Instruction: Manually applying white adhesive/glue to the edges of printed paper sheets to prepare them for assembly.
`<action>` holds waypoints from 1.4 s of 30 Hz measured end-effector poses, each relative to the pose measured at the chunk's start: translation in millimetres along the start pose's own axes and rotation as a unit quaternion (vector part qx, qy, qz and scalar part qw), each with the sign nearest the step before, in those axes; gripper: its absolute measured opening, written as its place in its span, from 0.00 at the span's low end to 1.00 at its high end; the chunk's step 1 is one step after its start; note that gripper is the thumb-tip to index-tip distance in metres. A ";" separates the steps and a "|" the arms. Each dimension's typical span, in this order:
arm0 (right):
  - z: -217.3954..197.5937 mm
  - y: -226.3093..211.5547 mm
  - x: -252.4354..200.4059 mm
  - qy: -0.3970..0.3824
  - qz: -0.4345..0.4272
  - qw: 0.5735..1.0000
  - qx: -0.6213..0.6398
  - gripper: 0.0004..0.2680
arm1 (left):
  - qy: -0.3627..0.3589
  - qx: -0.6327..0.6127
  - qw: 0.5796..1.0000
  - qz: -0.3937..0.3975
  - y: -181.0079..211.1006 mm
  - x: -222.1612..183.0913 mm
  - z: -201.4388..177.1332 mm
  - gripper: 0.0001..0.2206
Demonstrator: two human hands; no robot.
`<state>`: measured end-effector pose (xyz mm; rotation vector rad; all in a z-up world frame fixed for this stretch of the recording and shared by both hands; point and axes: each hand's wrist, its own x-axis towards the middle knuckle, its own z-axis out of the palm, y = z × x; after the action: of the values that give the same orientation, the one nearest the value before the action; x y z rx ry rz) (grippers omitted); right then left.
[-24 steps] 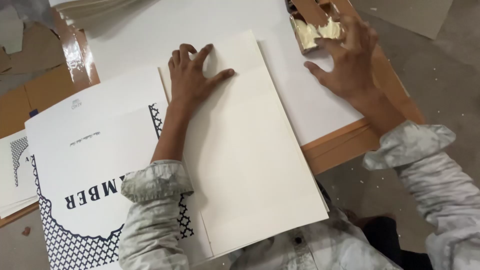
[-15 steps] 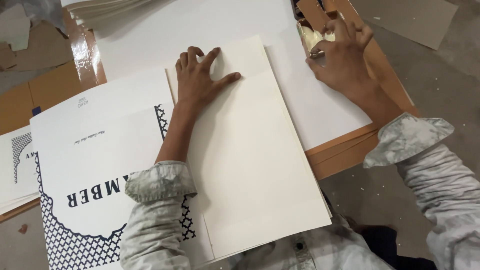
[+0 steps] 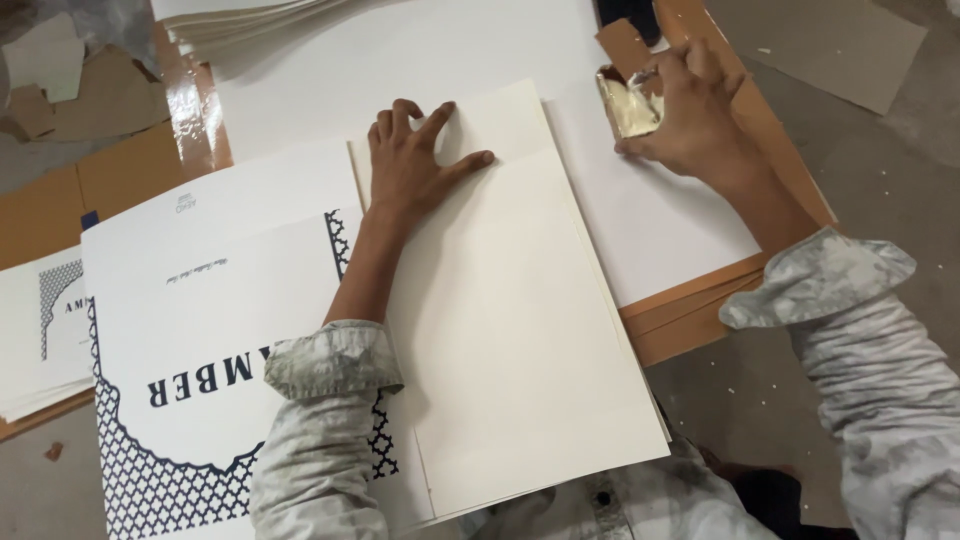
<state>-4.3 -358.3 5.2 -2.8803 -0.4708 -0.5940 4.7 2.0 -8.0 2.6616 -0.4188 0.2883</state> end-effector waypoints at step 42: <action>-71.6 -125.5 -256.0 -0.119 0.031 0.947 0.298 0.21 | 0.011 -0.016 1.000 0.021 1.0 -4.6 -0.5 0.39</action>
<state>-295.1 -325.9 -22.6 -2.3723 -0.4879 -0.0618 0.0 2.5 -8.4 2.6183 -0.4693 0.3217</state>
